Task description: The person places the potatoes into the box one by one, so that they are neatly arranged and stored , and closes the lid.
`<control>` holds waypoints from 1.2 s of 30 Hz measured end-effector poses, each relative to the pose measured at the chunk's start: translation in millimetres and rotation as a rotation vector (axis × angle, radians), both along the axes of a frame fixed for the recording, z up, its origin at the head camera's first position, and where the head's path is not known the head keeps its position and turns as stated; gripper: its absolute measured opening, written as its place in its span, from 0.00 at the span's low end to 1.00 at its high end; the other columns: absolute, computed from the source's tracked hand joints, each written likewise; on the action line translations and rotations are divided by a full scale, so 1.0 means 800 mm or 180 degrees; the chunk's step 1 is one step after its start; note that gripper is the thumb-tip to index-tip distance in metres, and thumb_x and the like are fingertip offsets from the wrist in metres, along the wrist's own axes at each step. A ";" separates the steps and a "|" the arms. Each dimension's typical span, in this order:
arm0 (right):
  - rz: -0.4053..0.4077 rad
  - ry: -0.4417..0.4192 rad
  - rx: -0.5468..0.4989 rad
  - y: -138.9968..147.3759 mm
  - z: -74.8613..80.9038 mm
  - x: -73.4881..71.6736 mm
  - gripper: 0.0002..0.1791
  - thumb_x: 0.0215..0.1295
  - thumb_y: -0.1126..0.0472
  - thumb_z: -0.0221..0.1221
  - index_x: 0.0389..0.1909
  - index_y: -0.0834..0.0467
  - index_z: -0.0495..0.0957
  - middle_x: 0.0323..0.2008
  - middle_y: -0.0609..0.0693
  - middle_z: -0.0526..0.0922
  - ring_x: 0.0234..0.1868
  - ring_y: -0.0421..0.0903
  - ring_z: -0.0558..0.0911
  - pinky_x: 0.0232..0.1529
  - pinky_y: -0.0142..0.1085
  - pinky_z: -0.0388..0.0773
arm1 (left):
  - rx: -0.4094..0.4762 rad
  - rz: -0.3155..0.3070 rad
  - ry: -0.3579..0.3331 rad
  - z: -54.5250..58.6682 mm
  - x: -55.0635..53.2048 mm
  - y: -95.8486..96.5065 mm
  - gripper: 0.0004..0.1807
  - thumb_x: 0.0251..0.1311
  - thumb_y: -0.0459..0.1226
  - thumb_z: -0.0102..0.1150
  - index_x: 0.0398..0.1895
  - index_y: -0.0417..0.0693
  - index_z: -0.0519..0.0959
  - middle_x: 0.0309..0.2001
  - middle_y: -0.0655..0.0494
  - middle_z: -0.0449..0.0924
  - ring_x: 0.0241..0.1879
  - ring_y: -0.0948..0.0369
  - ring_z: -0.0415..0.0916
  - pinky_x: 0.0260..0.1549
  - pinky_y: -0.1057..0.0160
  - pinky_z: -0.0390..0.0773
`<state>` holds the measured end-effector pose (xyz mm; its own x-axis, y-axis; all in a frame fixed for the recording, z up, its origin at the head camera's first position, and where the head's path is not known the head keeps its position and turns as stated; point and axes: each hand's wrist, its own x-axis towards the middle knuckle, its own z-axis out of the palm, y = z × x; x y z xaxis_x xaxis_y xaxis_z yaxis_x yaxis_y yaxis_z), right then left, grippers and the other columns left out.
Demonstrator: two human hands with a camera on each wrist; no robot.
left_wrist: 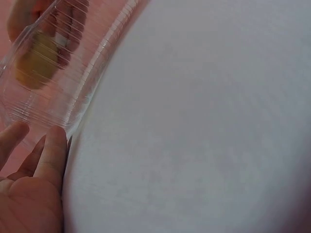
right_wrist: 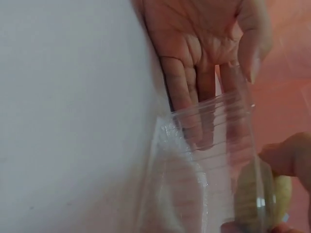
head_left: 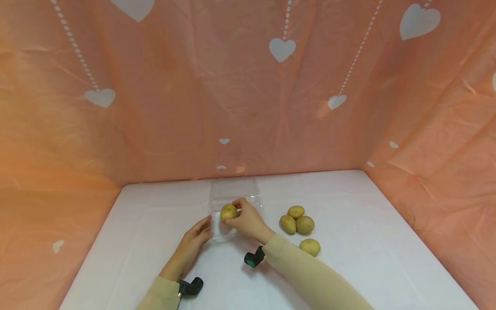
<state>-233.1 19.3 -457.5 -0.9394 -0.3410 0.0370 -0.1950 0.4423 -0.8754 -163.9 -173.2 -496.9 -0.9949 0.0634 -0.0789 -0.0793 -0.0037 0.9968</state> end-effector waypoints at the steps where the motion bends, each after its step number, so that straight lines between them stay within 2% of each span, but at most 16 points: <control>1: -0.0005 -0.0021 0.0078 -0.002 0.000 0.000 0.31 0.52 0.55 0.71 0.54 0.62 0.70 0.51 0.56 0.77 0.44 0.46 0.80 0.39 0.35 0.78 | 0.0010 -0.0005 0.0006 0.000 0.000 0.000 0.30 0.67 0.33 0.53 0.71 0.41 0.61 0.70 0.39 0.60 0.69 0.48 0.57 0.65 0.50 0.58; 8: 0.0092 0.0036 0.0430 -0.012 -0.007 -0.002 0.30 0.50 0.56 0.72 0.51 0.63 0.72 0.41 0.53 0.80 0.39 0.46 0.79 0.40 0.38 0.78 | -0.0006 -0.0029 -0.0001 -0.004 -0.001 0.000 0.31 0.66 0.34 0.54 0.71 0.41 0.61 0.70 0.39 0.60 0.69 0.48 0.57 0.64 0.49 0.59; 13: 0.0185 0.0109 0.0723 -0.015 -0.006 0.000 0.30 0.50 0.56 0.73 0.51 0.63 0.72 0.39 0.52 0.80 0.37 0.45 0.77 0.41 0.39 0.76 | -0.0025 -0.0006 -0.0067 -0.005 -0.001 0.000 0.31 0.65 0.35 0.55 0.71 0.44 0.62 0.70 0.42 0.60 0.69 0.49 0.57 0.65 0.47 0.59; 21: 0.0095 0.0185 0.1149 -0.013 0.005 0.001 0.28 0.49 0.51 0.73 0.47 0.59 0.75 0.34 0.50 0.81 0.33 0.45 0.77 0.38 0.40 0.76 | -0.0015 0.0006 -0.0021 -0.006 -0.004 0.000 0.31 0.65 0.34 0.54 0.71 0.42 0.62 0.69 0.40 0.60 0.69 0.48 0.58 0.65 0.48 0.59; 26: 0.0054 0.0047 0.1104 -0.017 0.006 -0.002 0.27 0.50 0.49 0.73 0.44 0.60 0.75 0.32 0.48 0.79 0.33 0.44 0.77 0.37 0.40 0.75 | 0.0019 0.0027 -0.0017 -0.005 -0.003 0.000 0.30 0.65 0.33 0.54 0.71 0.42 0.62 0.69 0.40 0.61 0.68 0.49 0.58 0.64 0.50 0.61; 30: 0.0010 0.0088 0.1074 -0.023 0.002 -0.005 0.25 0.50 0.50 0.73 0.42 0.61 0.76 0.29 0.46 0.78 0.30 0.43 0.76 0.33 0.38 0.74 | 0.0112 -0.0001 0.0017 -0.005 -0.003 0.001 0.30 0.65 0.32 0.54 0.71 0.41 0.62 0.69 0.39 0.61 0.68 0.49 0.58 0.63 0.53 0.61; 36: 0.0010 0.0135 0.1103 -0.030 -0.002 -0.005 0.28 0.52 0.51 0.72 0.49 0.61 0.77 0.34 0.48 0.82 0.35 0.44 0.79 0.37 0.40 0.76 | 0.0138 0.0018 -0.0002 -0.005 -0.003 -0.001 0.30 0.64 0.31 0.54 0.71 0.42 0.63 0.68 0.41 0.62 0.68 0.51 0.60 0.60 0.61 0.64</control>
